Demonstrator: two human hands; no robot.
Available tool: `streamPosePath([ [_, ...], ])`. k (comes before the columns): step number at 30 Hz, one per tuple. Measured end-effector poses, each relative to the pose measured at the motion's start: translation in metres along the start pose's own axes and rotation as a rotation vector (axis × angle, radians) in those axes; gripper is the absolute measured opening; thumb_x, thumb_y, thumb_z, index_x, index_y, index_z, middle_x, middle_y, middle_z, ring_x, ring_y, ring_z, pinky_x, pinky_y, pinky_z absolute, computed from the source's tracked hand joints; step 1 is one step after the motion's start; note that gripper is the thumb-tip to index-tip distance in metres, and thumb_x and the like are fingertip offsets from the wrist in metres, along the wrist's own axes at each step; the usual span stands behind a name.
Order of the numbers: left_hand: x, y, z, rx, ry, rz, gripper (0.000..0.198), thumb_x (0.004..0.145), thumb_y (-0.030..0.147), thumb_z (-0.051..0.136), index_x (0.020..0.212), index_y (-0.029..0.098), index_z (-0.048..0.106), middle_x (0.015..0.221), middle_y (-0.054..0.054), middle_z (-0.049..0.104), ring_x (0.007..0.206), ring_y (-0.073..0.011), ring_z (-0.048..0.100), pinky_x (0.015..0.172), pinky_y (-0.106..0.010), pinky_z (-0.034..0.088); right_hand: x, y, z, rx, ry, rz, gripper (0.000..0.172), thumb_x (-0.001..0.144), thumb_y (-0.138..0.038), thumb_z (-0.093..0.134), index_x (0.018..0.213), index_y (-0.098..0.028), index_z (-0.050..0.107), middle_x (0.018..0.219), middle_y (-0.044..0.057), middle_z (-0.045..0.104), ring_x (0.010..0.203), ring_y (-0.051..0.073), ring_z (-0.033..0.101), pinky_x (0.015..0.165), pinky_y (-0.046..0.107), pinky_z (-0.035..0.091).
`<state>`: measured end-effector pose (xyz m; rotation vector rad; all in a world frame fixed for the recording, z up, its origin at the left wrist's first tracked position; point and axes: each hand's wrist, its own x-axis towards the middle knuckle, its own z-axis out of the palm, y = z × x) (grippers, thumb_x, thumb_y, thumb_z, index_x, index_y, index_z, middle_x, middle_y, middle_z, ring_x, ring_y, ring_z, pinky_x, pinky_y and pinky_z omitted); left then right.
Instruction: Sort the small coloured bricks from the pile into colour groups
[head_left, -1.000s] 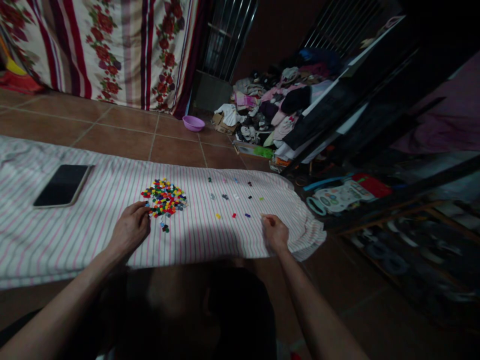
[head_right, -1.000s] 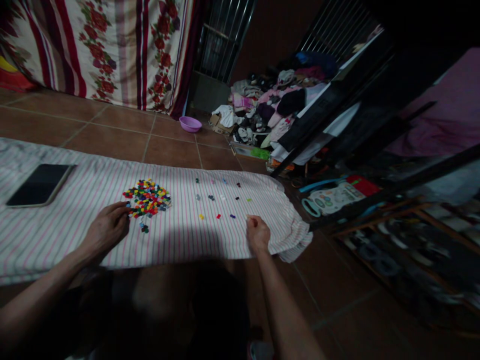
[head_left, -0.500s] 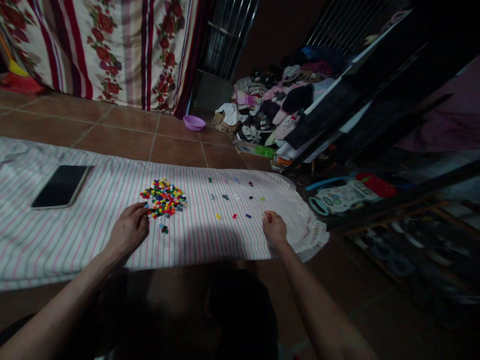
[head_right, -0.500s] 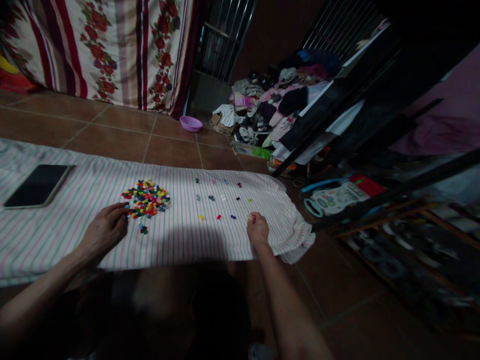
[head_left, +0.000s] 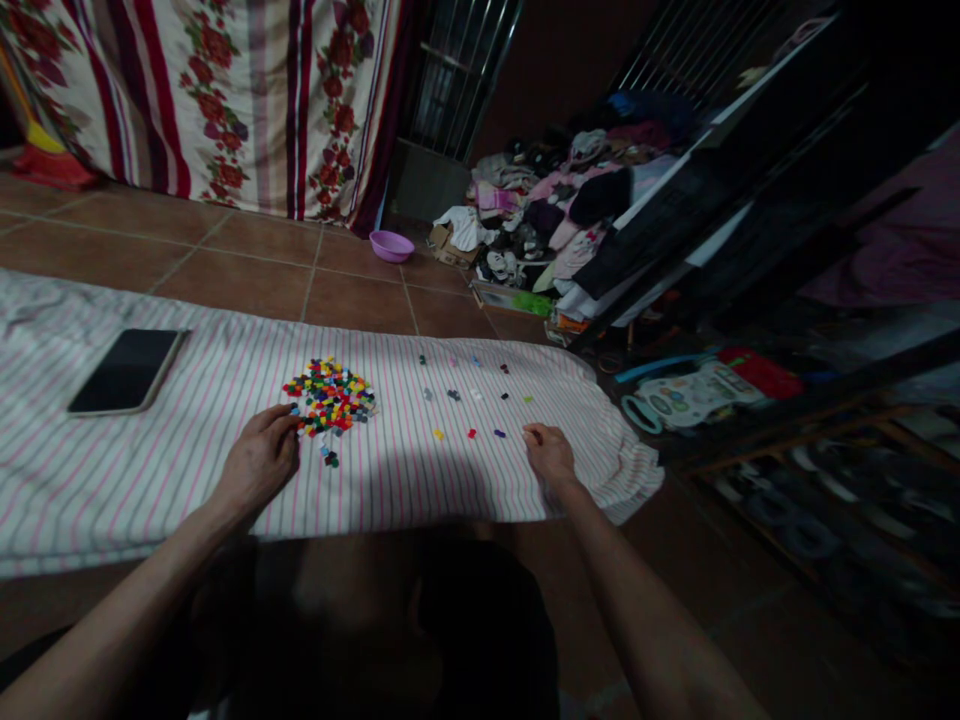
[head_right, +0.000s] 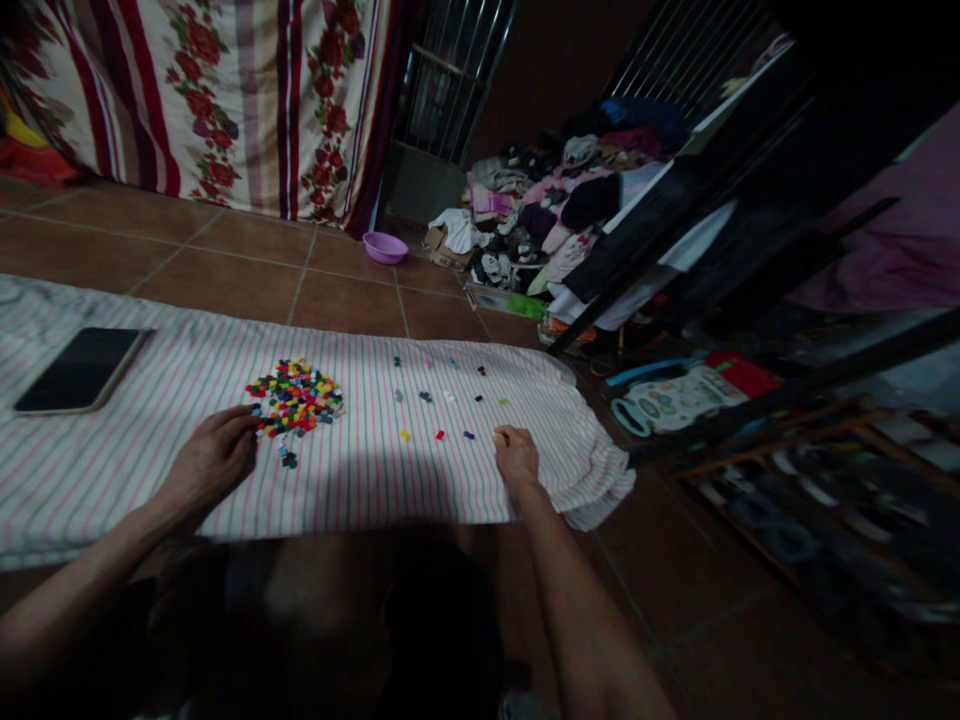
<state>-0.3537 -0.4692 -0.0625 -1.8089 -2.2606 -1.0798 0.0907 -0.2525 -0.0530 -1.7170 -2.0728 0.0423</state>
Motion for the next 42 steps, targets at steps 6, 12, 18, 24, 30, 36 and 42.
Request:
streamPosePath([
  [6,0.0,0.0,-0.001,-0.012,-0.007,-0.013,0.033,0.086,0.032,0.038,0.099,0.018,0.065,0.118,-0.012,0.063,0.11,-0.0273,0.059,0.099,-0.048,0.049,0.0,0.002,-0.001,0.044,0.023,-0.02,0.022,0.075,-0.02,0.05,0.084,-0.02,0.07,0.081,0.006,0.064,0.085,0.022,0.058,0.086,0.036,0.046],
  [12,-0.001,0.001,-0.002,-0.004,-0.016,-0.013,0.035,0.086,0.032,0.036,0.098,0.016,0.065,0.119,-0.014,0.062,0.11,-0.0281,0.059,0.099,-0.048,0.049,0.0,0.003,-0.001,0.023,0.028,0.005,0.023,0.073,-0.015,0.05,0.082,-0.019,0.071,0.081,0.007,0.063,0.084,0.021,0.058,0.086,0.035,0.046],
  [18,-0.001,0.001,-0.004,-0.01,-0.019,-0.008,0.037,0.087,0.033,0.036,0.097,0.013,0.065,0.118,-0.017,0.062,0.109,-0.0287,0.059,0.098,-0.047,0.049,0.001,0.002,-0.001,-0.002,0.01,0.029,0.024,0.073,-0.014,0.05,0.083,-0.018,0.071,0.082,0.007,0.063,0.085,0.021,0.058,0.086,0.034,0.046],
  [24,-0.001,0.0,-0.002,-0.019,-0.012,-0.011,0.036,0.087,0.034,0.036,0.098,0.016,0.064,0.119,-0.015,0.062,0.111,-0.0285,0.059,0.1,-0.049,0.048,0.001,0.005,-0.002,0.026,0.015,0.021,0.026,0.073,-0.016,0.05,0.086,-0.019,0.072,0.083,0.007,0.063,0.083,0.02,0.059,0.086,0.035,0.047],
  [30,-0.001,-0.001,-0.001,-0.026,-0.011,-0.015,0.035,0.086,0.034,0.036,0.097,0.017,0.064,0.118,-0.013,0.062,0.11,-0.0269,0.059,0.099,-0.047,0.048,-0.001,0.006,-0.005,0.052,0.032,-0.011,0.033,0.073,-0.017,0.049,0.096,-0.02,0.071,0.086,0.007,0.063,0.085,0.02,0.058,0.084,0.035,0.047],
  [36,0.0,0.001,-0.004,-0.036,-0.018,-0.033,0.037,0.087,0.035,0.035,0.096,0.015,0.065,0.118,-0.014,0.063,0.109,-0.0278,0.059,0.098,-0.048,0.049,-0.002,0.0,-0.01,0.025,0.136,0.034,0.032,0.074,-0.023,0.049,0.098,-0.014,0.069,0.09,0.011,0.063,0.09,0.024,0.056,0.088,0.038,0.046],
  [42,0.001,0.003,-0.005,-0.053,-0.042,-0.059,0.037,0.088,0.034,0.036,0.097,0.015,0.066,0.118,-0.013,0.063,0.11,-0.0269,0.058,0.1,-0.046,0.048,0.003,-0.043,-0.01,0.149,0.164,-0.065,0.028,0.08,-0.024,0.046,0.094,-0.015,0.068,0.09,0.011,0.062,0.08,0.021,0.056,0.085,0.038,0.046],
])
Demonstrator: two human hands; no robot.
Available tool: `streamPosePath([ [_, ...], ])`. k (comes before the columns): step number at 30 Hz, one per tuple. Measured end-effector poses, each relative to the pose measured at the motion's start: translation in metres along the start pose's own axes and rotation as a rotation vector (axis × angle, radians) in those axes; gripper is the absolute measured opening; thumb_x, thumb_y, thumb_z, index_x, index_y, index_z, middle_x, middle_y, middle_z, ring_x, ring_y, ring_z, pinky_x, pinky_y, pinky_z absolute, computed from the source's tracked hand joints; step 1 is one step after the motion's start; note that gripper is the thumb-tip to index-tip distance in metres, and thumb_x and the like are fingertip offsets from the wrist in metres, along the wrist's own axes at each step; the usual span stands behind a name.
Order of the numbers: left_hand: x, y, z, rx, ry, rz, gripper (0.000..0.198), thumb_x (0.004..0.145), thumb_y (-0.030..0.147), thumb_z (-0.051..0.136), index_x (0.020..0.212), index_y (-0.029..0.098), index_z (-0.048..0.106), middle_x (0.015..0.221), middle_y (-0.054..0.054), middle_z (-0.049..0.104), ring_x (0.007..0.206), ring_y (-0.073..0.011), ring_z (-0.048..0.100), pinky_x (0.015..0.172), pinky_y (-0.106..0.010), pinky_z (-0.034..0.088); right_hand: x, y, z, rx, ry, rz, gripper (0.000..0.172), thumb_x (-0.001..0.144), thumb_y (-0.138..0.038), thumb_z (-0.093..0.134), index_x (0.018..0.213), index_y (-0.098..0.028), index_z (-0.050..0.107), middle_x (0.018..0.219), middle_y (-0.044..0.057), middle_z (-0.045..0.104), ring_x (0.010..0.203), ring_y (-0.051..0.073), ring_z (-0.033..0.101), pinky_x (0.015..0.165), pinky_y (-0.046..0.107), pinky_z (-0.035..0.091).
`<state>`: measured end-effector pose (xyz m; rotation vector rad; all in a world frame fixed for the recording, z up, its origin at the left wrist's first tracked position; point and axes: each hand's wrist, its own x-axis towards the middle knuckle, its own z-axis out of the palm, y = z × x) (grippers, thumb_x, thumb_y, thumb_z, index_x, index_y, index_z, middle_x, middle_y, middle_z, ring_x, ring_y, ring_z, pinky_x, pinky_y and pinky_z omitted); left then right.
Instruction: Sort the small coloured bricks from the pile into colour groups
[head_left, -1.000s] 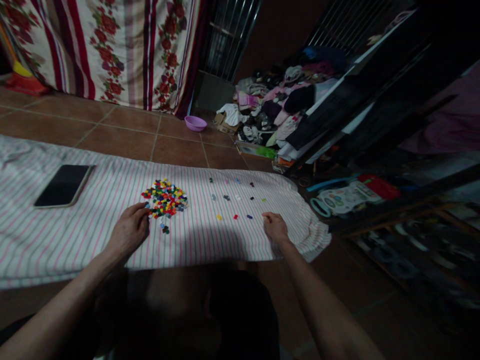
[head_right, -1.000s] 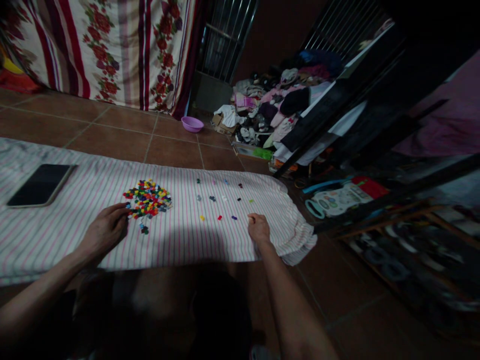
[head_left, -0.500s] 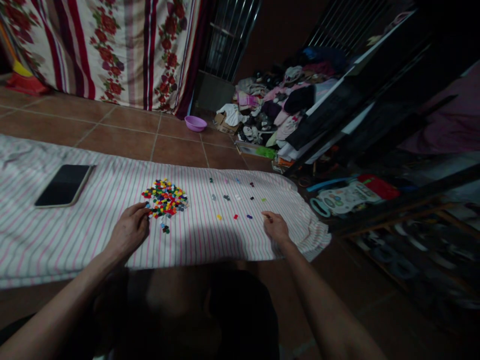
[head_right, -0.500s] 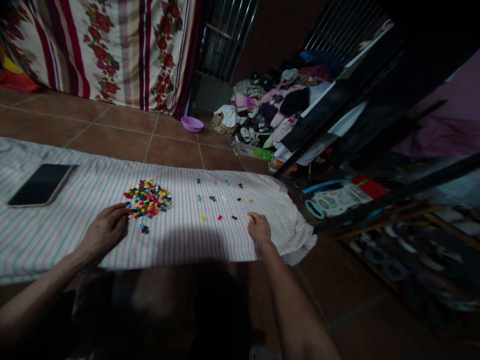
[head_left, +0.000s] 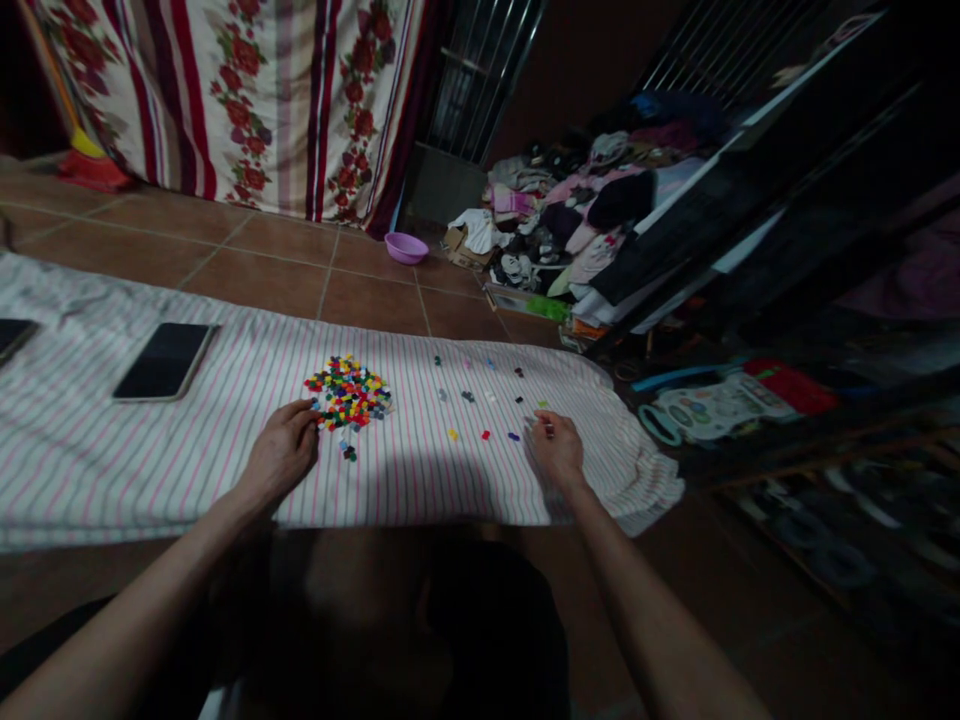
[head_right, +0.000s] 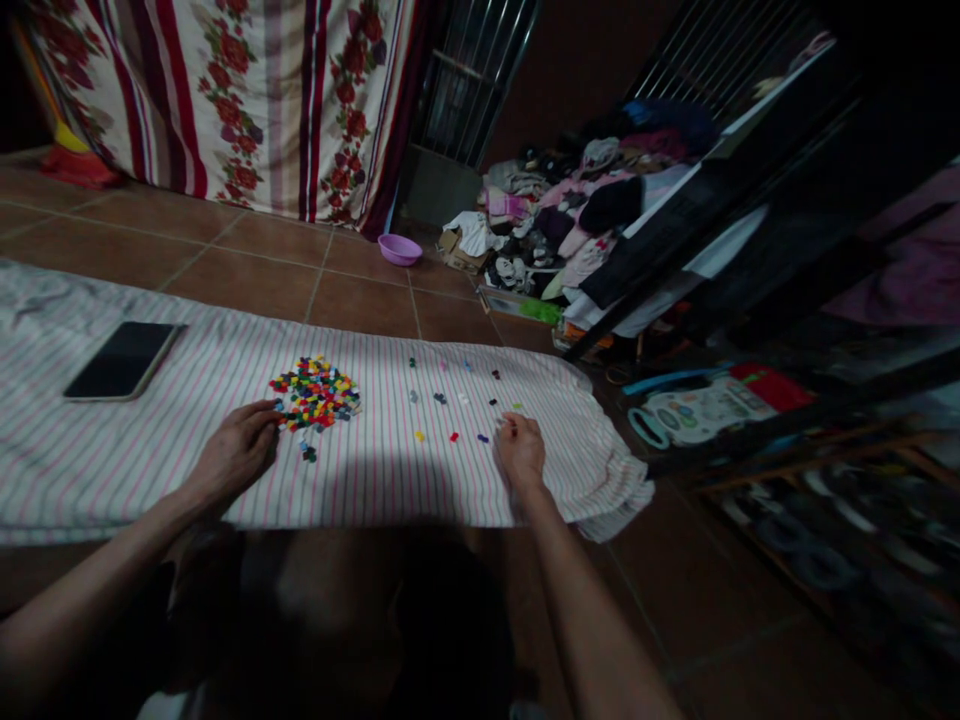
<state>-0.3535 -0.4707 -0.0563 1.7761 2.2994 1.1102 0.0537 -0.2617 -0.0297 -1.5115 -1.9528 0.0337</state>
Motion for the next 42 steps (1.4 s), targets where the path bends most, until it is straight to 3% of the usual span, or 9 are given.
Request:
streamPosePath([
  [5,-0.001,-0.002,-0.001,-0.019,0.0,-0.003,0.035,0.088,0.033,0.038,0.099,0.017,0.066,0.118,-0.012,0.063,0.11,-0.0251,0.058,0.1,-0.045,0.048,-0.004,-0.066,0.017,0.167,-0.101,-0.117,0.027,0.082,-0.026,0.046,0.093,-0.017,0.068,0.09,0.009,0.062,0.079,0.019,0.057,0.076,0.033,0.049],
  [11,-0.002,-0.003,-0.003,-0.013,-0.008,0.027,0.036,0.089,0.033,0.036,0.101,0.016,0.066,0.119,-0.013,0.061,0.111,-0.0249,0.057,0.101,-0.044,0.047,-0.031,-0.143,0.043,0.351,-0.285,-0.28,0.024,0.082,-0.022,0.049,0.095,-0.02,0.069,0.087,0.005,0.063,0.077,0.017,0.059,0.075,0.031,0.049],
  [18,-0.006,-0.005,0.0,0.019,-0.005,0.11,0.04,0.091,0.035,0.034,0.105,0.014,0.066,0.12,-0.014,0.06,0.123,-0.0271,0.05,0.106,-0.045,0.043,-0.061,-0.201,0.074,0.42,-0.486,-0.341,0.027,0.079,-0.012,0.05,0.096,-0.021,0.07,0.092,0.004,0.063,0.085,0.017,0.059,0.08,0.03,0.048],
  [23,-0.008,-0.008,0.001,0.043,-0.03,0.154,0.041,0.092,0.033,0.034,0.109,0.014,0.066,0.12,-0.014,0.061,0.127,-0.0291,0.046,0.107,-0.048,0.042,-0.07,-0.217,0.089,0.442,-0.486,-0.323,0.026,0.08,-0.014,0.051,0.097,-0.021,0.071,0.092,0.005,0.061,0.084,0.018,0.058,0.08,0.031,0.049],
  [32,-0.008,-0.005,-0.001,0.065,-0.007,0.237,0.037,0.093,0.029,0.036,0.109,0.015,0.067,0.117,-0.012,0.062,0.125,-0.0282,0.046,0.106,-0.051,0.044,-0.082,-0.213,0.101,0.55,-0.311,-0.297,0.027,0.083,-0.016,0.049,0.095,-0.02,0.073,0.089,0.005,0.062,0.074,0.015,0.057,0.075,0.028,0.051],
  [42,-0.009,-0.002,0.005,0.092,0.025,0.25,0.033,0.094,0.029,0.041,0.111,0.015,0.065,0.123,-0.014,0.059,0.13,-0.0291,0.042,0.107,-0.05,0.043,-0.085,-0.221,0.101,0.435,-0.34,-0.401,0.028,0.085,-0.016,0.053,0.103,-0.024,0.073,0.095,0.005,0.061,0.088,0.015,0.06,0.08,0.025,0.05],
])
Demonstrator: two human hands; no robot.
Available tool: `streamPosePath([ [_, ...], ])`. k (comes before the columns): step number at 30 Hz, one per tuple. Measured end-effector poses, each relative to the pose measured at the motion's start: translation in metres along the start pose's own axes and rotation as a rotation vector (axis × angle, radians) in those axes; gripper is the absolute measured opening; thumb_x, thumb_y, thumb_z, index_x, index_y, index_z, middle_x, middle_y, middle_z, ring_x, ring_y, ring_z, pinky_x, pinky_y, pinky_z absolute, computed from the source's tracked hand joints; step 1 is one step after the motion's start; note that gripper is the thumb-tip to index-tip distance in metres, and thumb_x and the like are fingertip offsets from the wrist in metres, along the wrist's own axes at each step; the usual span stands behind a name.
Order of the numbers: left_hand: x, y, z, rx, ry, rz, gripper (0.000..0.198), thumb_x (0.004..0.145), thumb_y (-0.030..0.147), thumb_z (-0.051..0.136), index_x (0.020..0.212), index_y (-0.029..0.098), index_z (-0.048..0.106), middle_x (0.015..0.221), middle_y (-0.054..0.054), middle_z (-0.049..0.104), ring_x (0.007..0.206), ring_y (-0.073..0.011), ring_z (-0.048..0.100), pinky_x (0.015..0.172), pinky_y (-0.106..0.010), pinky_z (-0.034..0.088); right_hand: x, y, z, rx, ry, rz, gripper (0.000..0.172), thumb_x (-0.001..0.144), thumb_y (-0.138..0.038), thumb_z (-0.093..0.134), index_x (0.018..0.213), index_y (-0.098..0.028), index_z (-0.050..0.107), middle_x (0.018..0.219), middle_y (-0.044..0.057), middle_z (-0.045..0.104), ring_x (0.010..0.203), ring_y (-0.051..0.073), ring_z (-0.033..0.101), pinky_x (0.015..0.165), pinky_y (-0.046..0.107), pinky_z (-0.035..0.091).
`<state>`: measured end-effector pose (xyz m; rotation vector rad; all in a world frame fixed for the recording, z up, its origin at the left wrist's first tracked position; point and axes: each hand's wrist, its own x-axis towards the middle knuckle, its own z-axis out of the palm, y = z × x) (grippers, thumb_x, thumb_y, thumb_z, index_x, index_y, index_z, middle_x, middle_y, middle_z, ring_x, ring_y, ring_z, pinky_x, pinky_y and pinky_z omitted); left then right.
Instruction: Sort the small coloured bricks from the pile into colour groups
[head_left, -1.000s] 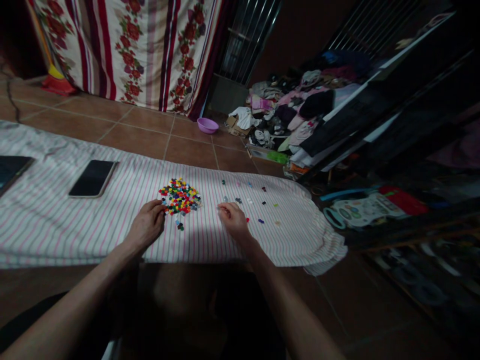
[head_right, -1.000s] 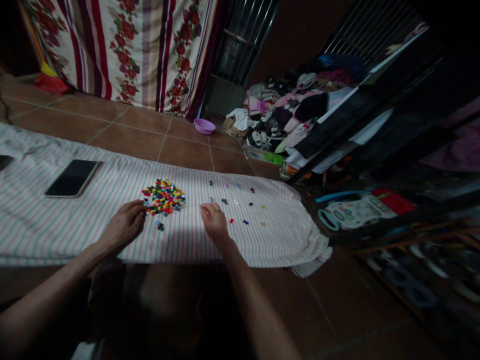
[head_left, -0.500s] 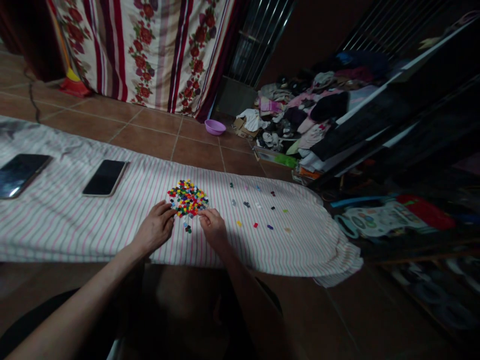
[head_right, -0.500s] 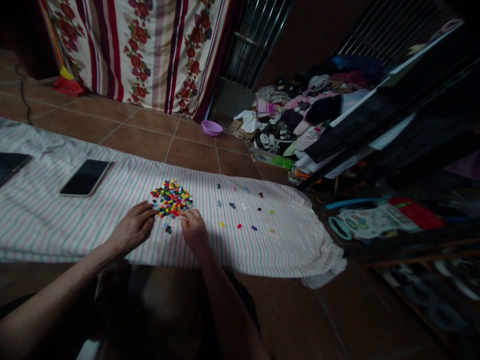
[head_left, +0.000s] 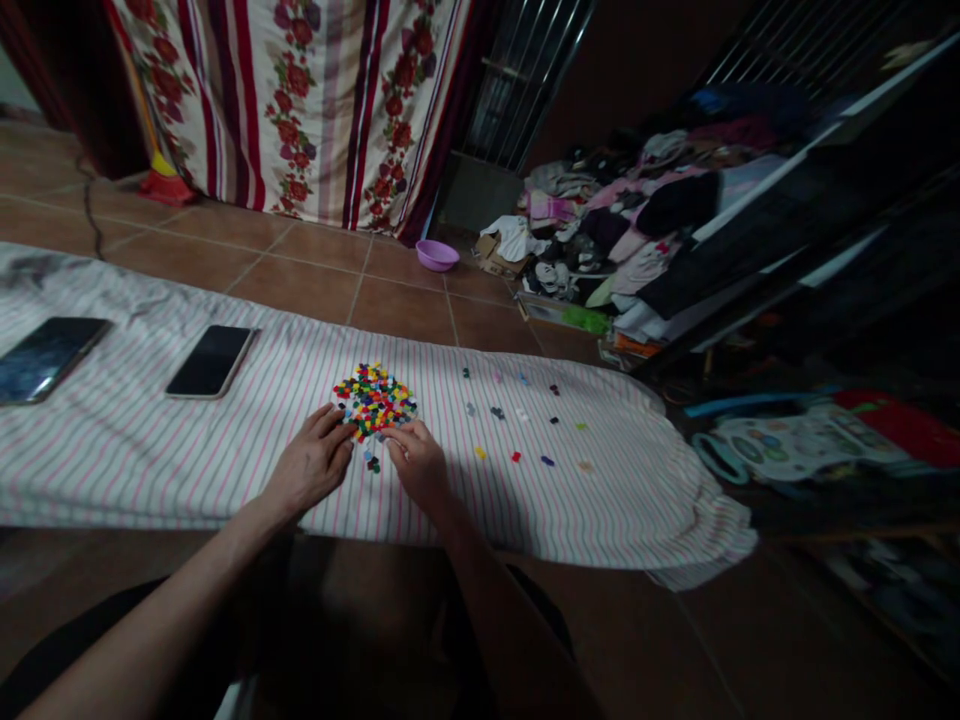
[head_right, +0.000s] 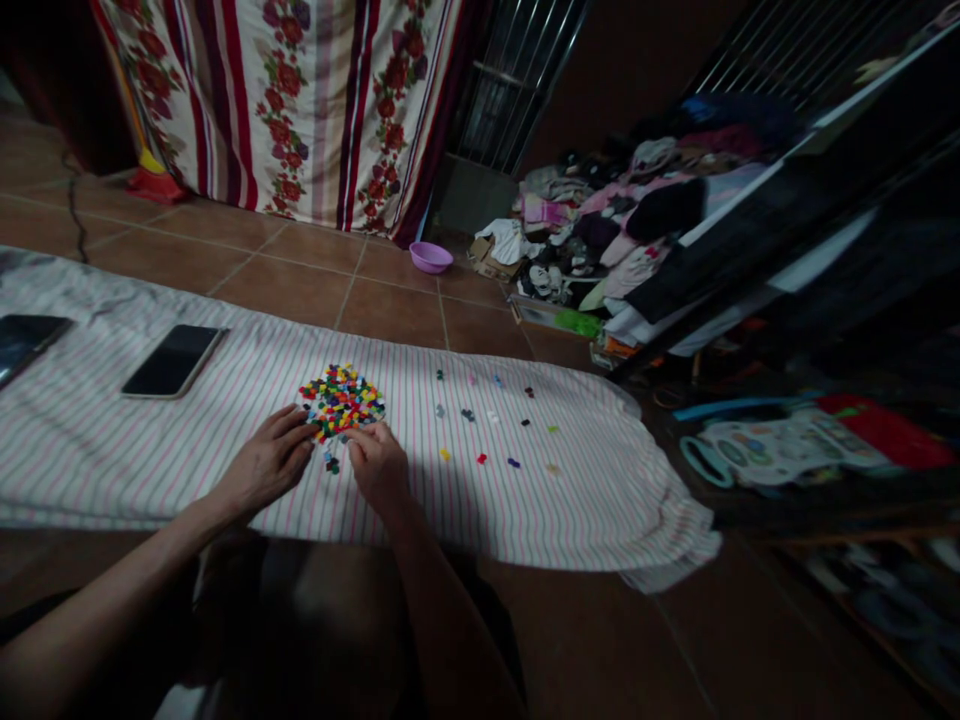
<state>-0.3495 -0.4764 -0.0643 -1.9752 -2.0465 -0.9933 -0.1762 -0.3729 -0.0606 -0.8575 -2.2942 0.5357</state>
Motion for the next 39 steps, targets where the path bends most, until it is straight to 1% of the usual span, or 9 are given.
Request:
streamPosePath([
  [4,0.001,0.003,-0.005,-0.033,0.003,-0.026,0.033,0.093,0.031,0.042,0.114,0.016,0.062,0.123,-0.013,0.06,0.13,-0.0273,0.043,0.108,-0.048,0.043,0.001,-0.004,-0.002,-0.011,-0.042,-0.033,0.025,0.086,-0.02,0.056,0.106,-0.023,0.071,0.099,0.005,0.062,0.093,0.016,0.061,0.085,0.026,0.049],
  [8,0.001,0.003,-0.009,-0.048,0.019,-0.128,0.034,0.092,0.034,0.042,0.118,0.018,0.058,0.125,-0.011,0.06,0.126,-0.0246,0.049,0.105,-0.045,0.045,0.0,-0.004,-0.003,-0.003,-0.06,-0.022,0.024,0.087,-0.02,0.055,0.106,-0.024,0.07,0.1,0.005,0.062,0.092,0.015,0.061,0.081,0.024,0.05],
  [11,0.001,0.001,-0.008,-0.013,0.003,-0.156,0.036,0.092,0.034,0.041,0.12,0.017,0.056,0.126,-0.011,0.06,0.125,-0.0246,0.05,0.104,-0.045,0.046,-0.001,-0.002,-0.003,0.007,-0.072,-0.013,0.024,0.088,-0.02,0.054,0.106,-0.023,0.069,0.101,0.005,0.062,0.091,0.015,0.061,0.08,0.024,0.05],
  [16,0.002,-0.002,-0.006,0.086,0.015,-0.064,0.035,0.093,0.031,0.038,0.118,0.013,0.056,0.124,-0.014,0.06,0.125,-0.0253,0.05,0.103,-0.044,0.047,-0.001,-0.003,-0.006,-0.018,-0.064,-0.008,0.027,0.089,-0.019,0.05,0.11,-0.022,0.067,0.102,0.006,0.062,0.095,0.017,0.06,0.086,0.029,0.049],
  [22,0.002,-0.009,-0.005,0.206,0.03,0.179,0.025,0.094,0.027,0.039,0.103,0.018,0.06,0.118,-0.012,0.062,0.12,-0.0259,0.053,0.099,-0.047,0.049,-0.003,-0.009,-0.011,-0.047,-0.084,0.033,0.029,0.091,-0.02,0.048,0.114,-0.023,0.065,0.103,0.006,0.063,0.097,0.017,0.059,0.087,0.029,0.049],
  [26,0.002,-0.013,-0.002,0.2,0.056,0.244,0.02,0.093,0.024,0.04,0.099,0.019,0.058,0.122,-0.013,0.06,0.121,-0.0261,0.052,0.099,-0.046,0.049,-0.002,-0.008,-0.011,-0.066,-0.098,0.029,0.029,0.091,-0.022,0.048,0.114,-0.022,0.064,0.103,0.006,0.063,0.098,0.017,0.059,0.088,0.029,0.048],
  [31,0.0,-0.016,0.002,0.2,0.072,0.142,0.031,0.094,0.031,0.035,0.114,0.015,0.052,0.121,-0.017,0.06,0.116,-0.0273,0.055,0.095,-0.045,0.051,-0.003,-0.006,-0.013,-0.064,-0.086,0.03,0.03,0.091,-0.02,0.047,0.116,-0.02,0.063,0.104,0.008,0.063,0.098,0.017,0.059,0.089,0.029,0.049],
  [35,0.003,-0.015,0.006,0.212,0.045,0.105,0.031,0.093,0.032,0.033,0.11,0.018,0.055,0.117,-0.014,0.063,0.113,-0.0276,0.058,0.094,-0.046,0.05,-0.004,-0.006,-0.016,-0.061,-0.073,0.0,0.03,0.09,-0.02,0.047,0.116,-0.019,0.063,0.104,0.008,0.063,0.097,0.017,0.06,0.088,0.029,0.049],
  [39,0.011,-0.01,0.005,0.201,0.049,0.008,0.031,0.089,0.028,0.033,0.104,0.019,0.059,0.109,-0.013,0.067,0.104,-0.0274,0.062,0.09,-0.046,0.051,-0.004,-0.004,-0.017,-0.062,-0.066,-0.021,0.028,0.091,-0.021,0.048,0.114,-0.021,0.064,0.101,0.007,0.064,0.096,0.017,0.061,0.088,0.028,0.05],
])
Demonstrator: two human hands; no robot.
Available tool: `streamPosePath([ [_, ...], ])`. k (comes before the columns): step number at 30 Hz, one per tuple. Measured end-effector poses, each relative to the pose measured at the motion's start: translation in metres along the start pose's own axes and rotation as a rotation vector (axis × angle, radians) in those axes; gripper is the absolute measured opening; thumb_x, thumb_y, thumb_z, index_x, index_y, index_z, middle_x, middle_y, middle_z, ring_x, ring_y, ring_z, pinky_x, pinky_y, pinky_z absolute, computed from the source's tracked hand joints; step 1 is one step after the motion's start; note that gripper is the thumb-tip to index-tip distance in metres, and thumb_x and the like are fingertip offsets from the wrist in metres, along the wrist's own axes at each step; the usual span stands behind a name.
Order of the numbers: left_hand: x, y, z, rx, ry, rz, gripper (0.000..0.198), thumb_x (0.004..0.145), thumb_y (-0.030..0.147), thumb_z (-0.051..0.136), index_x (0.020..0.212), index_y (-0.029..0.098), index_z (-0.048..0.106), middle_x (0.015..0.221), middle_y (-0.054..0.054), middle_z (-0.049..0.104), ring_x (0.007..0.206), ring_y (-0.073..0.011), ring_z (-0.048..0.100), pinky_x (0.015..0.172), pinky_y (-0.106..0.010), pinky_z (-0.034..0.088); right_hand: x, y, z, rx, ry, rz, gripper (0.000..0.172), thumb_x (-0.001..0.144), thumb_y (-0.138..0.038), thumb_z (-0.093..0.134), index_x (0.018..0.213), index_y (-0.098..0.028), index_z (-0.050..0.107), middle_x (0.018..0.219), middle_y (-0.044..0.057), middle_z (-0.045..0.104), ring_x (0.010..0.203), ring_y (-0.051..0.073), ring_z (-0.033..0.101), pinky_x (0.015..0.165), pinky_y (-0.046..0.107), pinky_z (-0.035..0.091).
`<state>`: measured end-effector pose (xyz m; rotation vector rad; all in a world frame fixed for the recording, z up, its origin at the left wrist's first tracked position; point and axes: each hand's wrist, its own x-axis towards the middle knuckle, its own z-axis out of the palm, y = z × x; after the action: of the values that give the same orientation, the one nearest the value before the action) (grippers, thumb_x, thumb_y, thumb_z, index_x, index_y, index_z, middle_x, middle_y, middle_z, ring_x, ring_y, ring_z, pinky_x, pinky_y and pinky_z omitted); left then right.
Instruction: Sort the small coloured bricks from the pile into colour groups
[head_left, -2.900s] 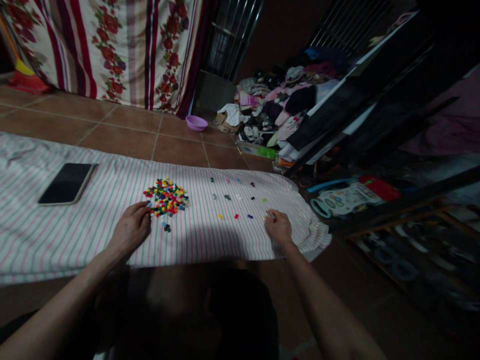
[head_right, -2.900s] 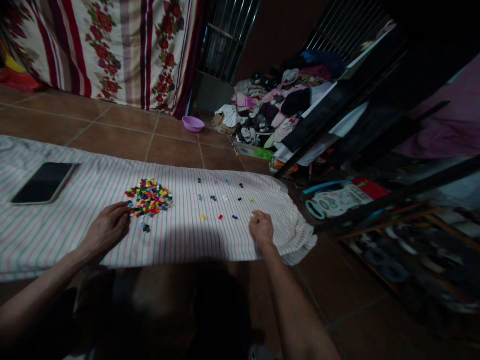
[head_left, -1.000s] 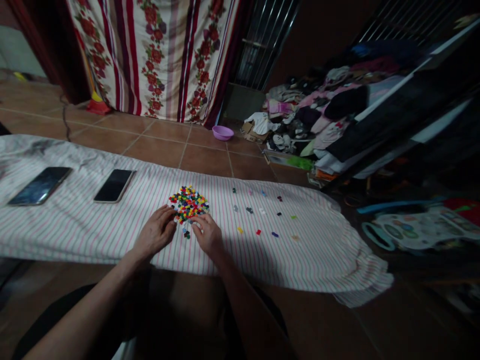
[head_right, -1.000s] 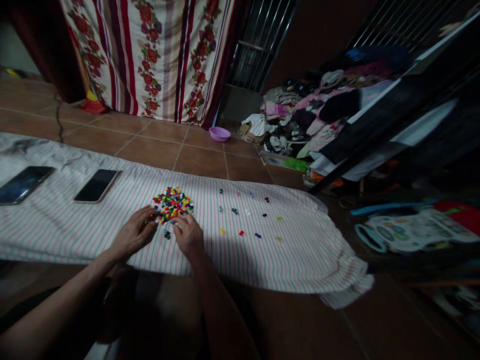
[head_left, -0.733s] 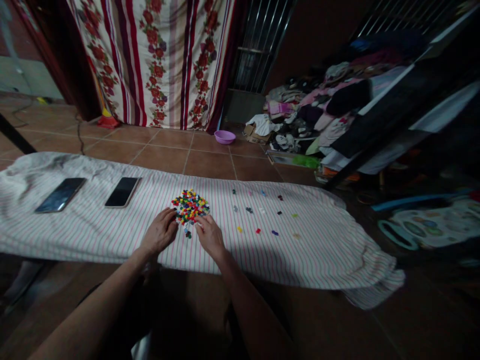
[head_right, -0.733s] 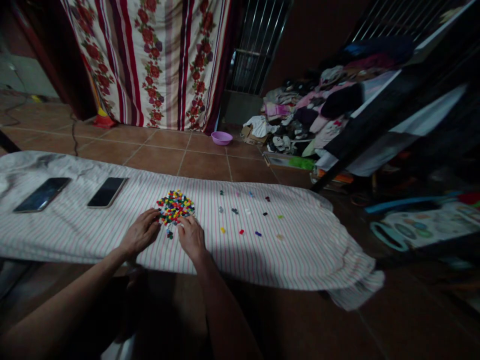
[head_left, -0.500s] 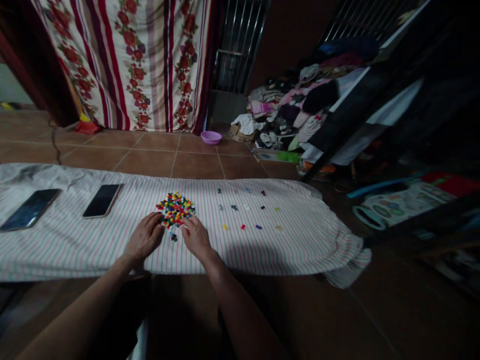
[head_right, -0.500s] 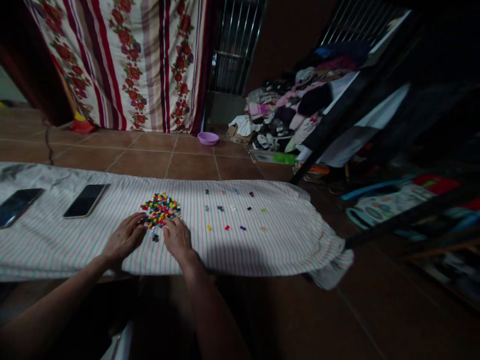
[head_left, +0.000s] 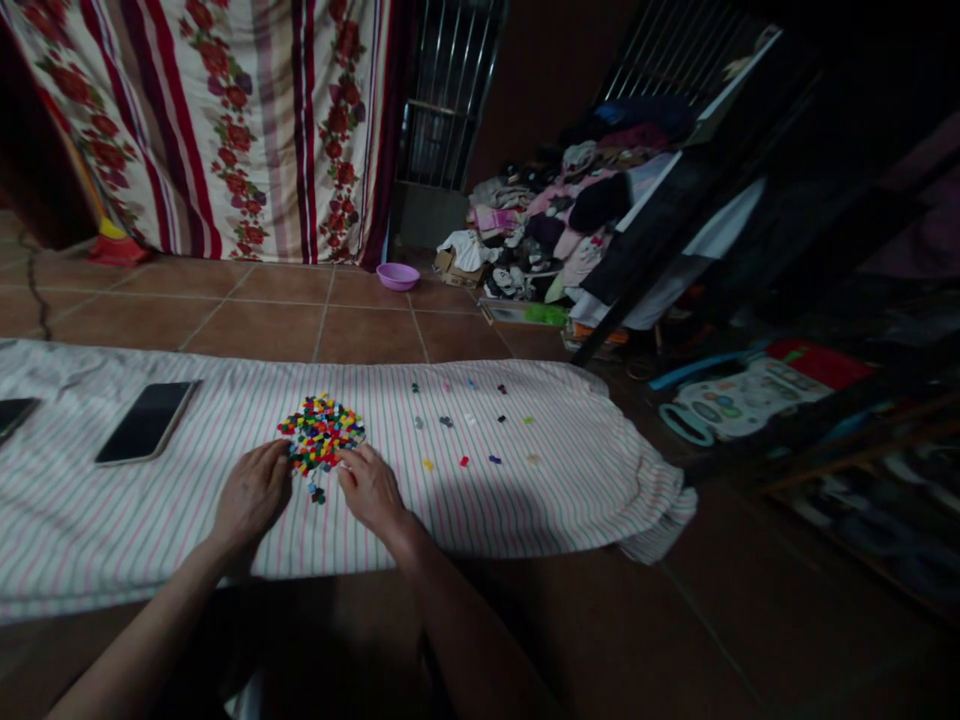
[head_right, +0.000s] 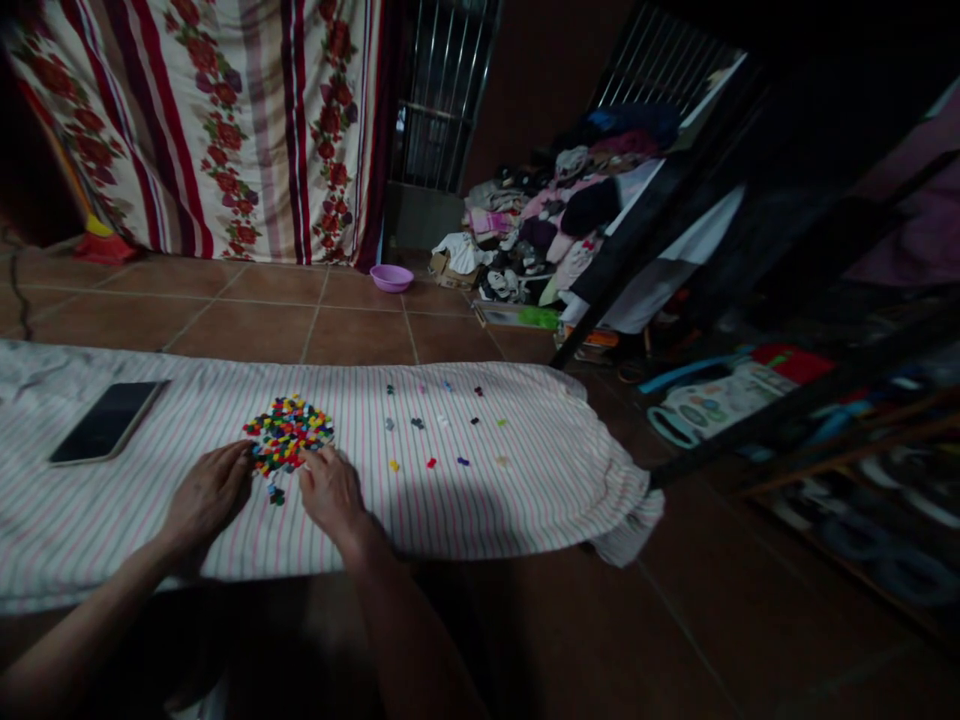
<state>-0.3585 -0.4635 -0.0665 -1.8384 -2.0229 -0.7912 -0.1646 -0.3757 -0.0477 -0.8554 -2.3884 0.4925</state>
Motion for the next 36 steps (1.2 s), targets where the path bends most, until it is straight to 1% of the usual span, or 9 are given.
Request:
streamPosePath([
  [3,0.008,0.004,-0.002,-0.023,-0.013,-0.108,0.031,0.086,0.029,0.037,0.104,0.02,0.061,0.104,-0.011,0.069,0.097,-0.0264,0.063,0.087,-0.043,0.051,0.002,0.002,0.001,0.003,0.0,0.002,0.027,0.09,-0.021,0.049,0.113,-0.022,0.064,0.101,0.006,0.065,0.096,0.017,0.061,0.088,0.028,0.05],
  [7,0.017,0.014,-0.002,-0.055,-0.057,-0.252,0.033,0.084,0.029,0.039,0.104,0.019,0.063,0.098,-0.011,0.07,0.092,-0.0263,0.062,0.083,-0.04,0.051,0.005,0.003,0.002,0.017,-0.004,0.013,0.026,0.09,-0.021,0.049,0.111,-0.022,0.065,0.1,0.005,0.065,0.095,0.017,0.061,0.086,0.028,0.049],
  [11,0.023,0.022,0.003,-0.089,-0.069,-0.314,0.033,0.086,0.028,0.038,0.101,0.019,0.065,0.099,-0.01,0.069,0.098,-0.0259,0.06,0.086,-0.039,0.05,0.008,0.002,0.0,0.044,0.002,0.035,0.026,0.091,-0.02,0.047,0.11,-0.02,0.065,0.099,0.006,0.065,0.094,0.018,0.061,0.086,0.028,0.049],
  [16,0.021,0.019,0.006,-0.155,-0.072,-0.305,0.028,0.086,0.027,0.043,0.098,0.02,0.067,0.095,-0.009,0.068,0.093,-0.0247,0.059,0.085,-0.04,0.05,0.011,0.003,0.001,0.09,0.036,0.042,0.026,0.091,-0.018,0.047,0.109,-0.021,0.066,0.104,0.007,0.065,0.098,0.017,0.061,0.089,0.028,0.048],
  [21,0.021,0.014,0.004,-0.16,-0.116,-0.322,0.024,0.084,0.024,0.046,0.094,0.022,0.068,0.089,-0.007,0.067,0.09,-0.023,0.059,0.082,-0.037,0.051,0.022,0.003,0.006,0.1,0.052,0.072,0.027,0.092,-0.021,0.048,0.11,-0.023,0.068,0.101,0.006,0.064,0.094,0.017,0.06,0.086,0.028,0.048],
  [26,0.025,0.018,0.005,-0.151,-0.108,-0.304,0.026,0.085,0.023,0.044,0.091,0.021,0.069,0.089,-0.008,0.066,0.089,-0.0238,0.058,0.082,-0.04,0.051,0.037,-0.002,0.013,0.057,0.087,0.072,0.028,0.094,-0.024,0.048,0.114,-0.027,0.067,0.102,0.006,0.062,0.097,0.019,0.057,0.087,0.032,0.047],
  [29,0.027,0.021,0.005,-0.146,-0.097,-0.29,0.026,0.085,0.022,0.043,0.091,0.022,0.068,0.089,-0.008,0.066,0.088,-0.0237,0.057,0.081,-0.04,0.051,0.044,-0.005,0.018,0.0,0.079,0.072,0.029,0.092,-0.022,0.05,0.115,-0.029,0.067,0.102,0.007,0.062,0.098,0.022,0.054,0.088,0.036,0.045],
  [32,0.029,0.023,0.002,-0.147,-0.103,-0.269,0.027,0.087,0.022,0.041,0.089,0.021,0.068,0.088,-0.008,0.065,0.086,-0.0233,0.056,0.08,-0.04,0.051,0.048,-0.007,0.022,-0.034,0.059,0.072,0.026,0.091,-0.022,0.053,0.111,-0.028,0.068,0.1,0.008,0.063,0.099,0.024,0.052,0.086,0.037,0.045],
  [36,0.031,0.023,-0.002,-0.159,-0.152,-0.242,0.028,0.088,0.022,0.039,0.089,0.019,0.067,0.089,-0.009,0.065,0.087,-0.0246,0.056,0.08,-0.041,0.05,0.05,-0.007,0.024,-0.049,0.06,0.068,0.019,0.089,-0.022,0.056,0.102,-0.026,0.069,0.097,0.007,0.064,0.098,0.025,0.052,0.086,0.038,0.044],
])
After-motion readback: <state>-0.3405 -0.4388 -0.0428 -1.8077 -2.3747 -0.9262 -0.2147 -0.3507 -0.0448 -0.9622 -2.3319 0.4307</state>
